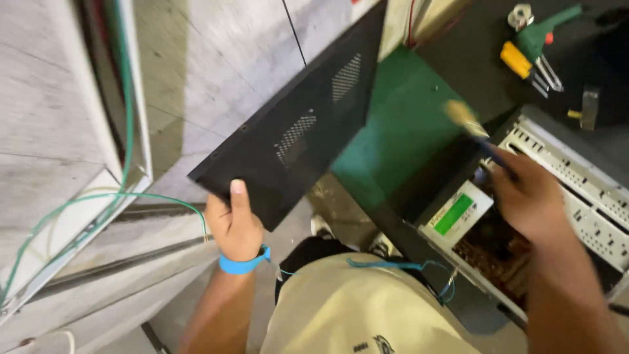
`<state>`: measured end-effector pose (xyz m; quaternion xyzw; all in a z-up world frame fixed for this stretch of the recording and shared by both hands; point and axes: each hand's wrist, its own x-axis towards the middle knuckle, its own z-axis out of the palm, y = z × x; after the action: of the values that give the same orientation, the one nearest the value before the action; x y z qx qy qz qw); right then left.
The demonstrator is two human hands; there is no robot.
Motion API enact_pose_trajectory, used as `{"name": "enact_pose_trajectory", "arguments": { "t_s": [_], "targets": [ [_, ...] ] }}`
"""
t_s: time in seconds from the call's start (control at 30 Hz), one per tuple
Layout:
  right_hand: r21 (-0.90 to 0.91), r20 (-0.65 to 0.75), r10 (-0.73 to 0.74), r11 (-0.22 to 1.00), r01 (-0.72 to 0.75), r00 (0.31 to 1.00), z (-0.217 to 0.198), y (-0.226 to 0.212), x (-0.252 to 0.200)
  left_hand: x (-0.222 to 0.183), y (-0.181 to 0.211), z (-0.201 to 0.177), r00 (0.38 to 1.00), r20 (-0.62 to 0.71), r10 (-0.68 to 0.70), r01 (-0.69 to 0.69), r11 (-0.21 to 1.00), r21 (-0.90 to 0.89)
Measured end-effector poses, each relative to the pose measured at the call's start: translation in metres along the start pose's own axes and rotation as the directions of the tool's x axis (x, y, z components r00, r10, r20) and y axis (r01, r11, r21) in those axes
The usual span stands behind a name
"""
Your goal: Removing the side panel of a PC case, cleaning it with a brush, and unscrewing internal components with a screwdriver.
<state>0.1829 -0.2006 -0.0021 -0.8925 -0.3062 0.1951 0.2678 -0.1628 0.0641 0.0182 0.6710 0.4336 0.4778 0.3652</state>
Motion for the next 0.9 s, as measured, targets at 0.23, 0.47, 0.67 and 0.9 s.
{"name": "enact_pose_trajectory", "arguments": {
  "t_s": [0.23, 0.47, 0.67, 0.9],
  "targets": [
    [0.370, -0.037, 0.300, 0.890, -0.266, 0.953, -0.006, 0.005, -0.085, 0.027, 0.017, 0.037, 0.996, 0.089, -0.004, 0.025, 0.971, -0.238],
    [0.648, 0.148, -0.332, 0.744, 0.162, 0.932, 0.020, -0.035, -0.098, 0.040, 0.046, 0.055, 0.974, 0.162, -0.160, 0.220, 0.840, -0.495],
    [0.445, -0.166, -0.642, 0.629, 0.638, 0.748, 0.029, -0.090, -0.084, 0.037, 0.064, 0.045, 0.971, 0.158, -0.178, 0.229, 0.877, -0.422],
    [0.080, 0.147, -0.839, 0.537, 0.839, 0.523, 0.032, -0.137, -0.053, 0.021, 0.044, 0.054, 0.976, 0.215, -0.041, 0.075, 0.985, -0.154]
  ]
}}
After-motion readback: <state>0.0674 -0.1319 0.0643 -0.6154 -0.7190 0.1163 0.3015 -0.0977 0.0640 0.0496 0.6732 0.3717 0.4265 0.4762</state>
